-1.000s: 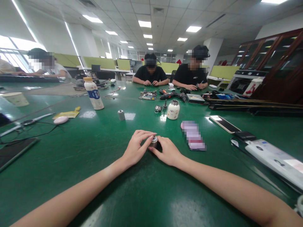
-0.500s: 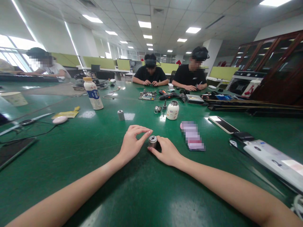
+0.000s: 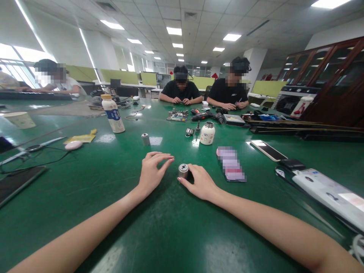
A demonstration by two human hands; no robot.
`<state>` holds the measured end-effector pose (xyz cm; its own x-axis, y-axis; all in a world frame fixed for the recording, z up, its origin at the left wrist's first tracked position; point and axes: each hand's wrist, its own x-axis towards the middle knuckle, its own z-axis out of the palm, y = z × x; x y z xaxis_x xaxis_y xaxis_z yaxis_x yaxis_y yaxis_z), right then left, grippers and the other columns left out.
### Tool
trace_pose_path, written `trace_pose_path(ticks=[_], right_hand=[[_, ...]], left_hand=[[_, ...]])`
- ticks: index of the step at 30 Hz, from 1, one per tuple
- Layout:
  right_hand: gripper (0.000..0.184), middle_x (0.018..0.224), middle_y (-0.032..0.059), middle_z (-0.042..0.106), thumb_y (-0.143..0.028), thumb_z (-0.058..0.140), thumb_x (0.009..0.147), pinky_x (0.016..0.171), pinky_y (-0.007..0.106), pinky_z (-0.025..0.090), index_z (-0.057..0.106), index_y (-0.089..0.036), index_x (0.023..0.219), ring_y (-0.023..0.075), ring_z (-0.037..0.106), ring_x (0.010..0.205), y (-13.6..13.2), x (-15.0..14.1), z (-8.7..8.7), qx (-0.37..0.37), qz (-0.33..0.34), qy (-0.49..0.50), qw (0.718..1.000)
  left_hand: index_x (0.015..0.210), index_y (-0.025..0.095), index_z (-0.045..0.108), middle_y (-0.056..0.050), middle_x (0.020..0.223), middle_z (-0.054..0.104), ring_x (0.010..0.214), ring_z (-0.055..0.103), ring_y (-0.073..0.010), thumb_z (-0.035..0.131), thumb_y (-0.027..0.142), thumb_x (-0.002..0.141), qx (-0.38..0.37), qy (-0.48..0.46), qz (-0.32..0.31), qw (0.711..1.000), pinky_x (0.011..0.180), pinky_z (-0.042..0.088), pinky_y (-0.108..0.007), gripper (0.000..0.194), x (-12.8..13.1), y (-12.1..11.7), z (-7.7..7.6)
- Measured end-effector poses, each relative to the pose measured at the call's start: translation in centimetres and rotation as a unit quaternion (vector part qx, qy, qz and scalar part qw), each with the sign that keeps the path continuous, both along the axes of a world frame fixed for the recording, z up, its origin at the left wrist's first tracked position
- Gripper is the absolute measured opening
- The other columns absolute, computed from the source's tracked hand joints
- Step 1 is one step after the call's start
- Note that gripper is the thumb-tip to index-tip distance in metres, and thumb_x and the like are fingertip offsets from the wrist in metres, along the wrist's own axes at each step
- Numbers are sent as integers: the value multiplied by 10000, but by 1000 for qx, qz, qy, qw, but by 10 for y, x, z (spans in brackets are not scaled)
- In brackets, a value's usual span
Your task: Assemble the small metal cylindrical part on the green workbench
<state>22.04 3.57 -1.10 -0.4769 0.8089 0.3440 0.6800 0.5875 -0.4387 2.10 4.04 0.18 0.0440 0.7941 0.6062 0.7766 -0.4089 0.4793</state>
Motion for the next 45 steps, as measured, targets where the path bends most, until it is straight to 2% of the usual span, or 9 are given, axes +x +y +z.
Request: trace_pose_path(ticks=[2,6,13,20,24,32,37,42,45], right_hand=[[284,984,86,656,-418,588,900,857,372,443,575,-167,1034,236,598,941,0,0,0,3,3,-1,1000],[312,1004,95,663,-407,569,913,866,378,450,570,-156,1099,239,607,952,0,-1,-1,10,10,-2,1000],[326,1004,108,667,-414,563,914,867,395,461,570,-144,1097,249,612,957,1,-1,-4,20,6,-15,1000],[331,1040,117,665,-413,546,921,891,410,456,566,-143,1113,259,608,987,3,-1,-6,23,11,-20,999],[325,1019,113,667,-411,545,923,870,400,460,571,-141,1101,255,608,965,2,-1,-5,22,9,-20,1000],[359,1040,117,661,-412,550,921,875,398,452,551,-134,1147,253,602,972,1,-1,-3,22,12,-17,1000],[325,1013,101,658,-408,554,920,860,384,446,555,-149,1116,244,599,955,1,-1,-2,17,8,-17,1000],[276,964,84,650,-424,557,914,826,370,438,561,-170,1021,235,589,908,0,-1,-1,16,1,-21,1000],[288,970,87,645,-440,558,912,834,370,432,557,-170,1013,234,585,914,1,0,-2,16,0,-21,1000]], left_hand=[[956,272,759,-31,968,748,1007,594,-225,607,368,882,21,-25,-43,999,933,436,-404,194,10,-5,7],[928,261,755,-20,933,750,912,646,-203,600,363,885,-27,-22,-101,994,888,458,-375,190,25,-13,15],[987,265,752,-20,910,757,888,635,-208,588,350,892,-53,-3,-141,989,827,476,-361,208,23,-11,20],[1077,255,732,-44,1028,741,983,595,-212,539,317,918,-49,-18,-180,982,900,470,-383,258,23,-12,14],[1089,263,728,-44,1033,739,1001,599,-218,560,357,900,-69,-50,-169,982,919,471,-392,270,24,-13,13],[919,279,778,-28,999,751,1010,620,-233,618,465,839,-120,-78,-137,980,953,449,-424,258,23,-9,15],[882,279,778,-26,942,754,971,606,-224,627,435,842,-66,-69,-109,989,904,469,-410,221,29,-13,15],[935,270,772,-40,934,750,965,572,-228,596,417,876,6,-66,-27,997,914,443,-418,236,19,-9,12],[898,293,787,-65,991,742,1029,519,-289,633,435,842,-29,-6,37,999,925,402,-488,217,2,-1,-1]])
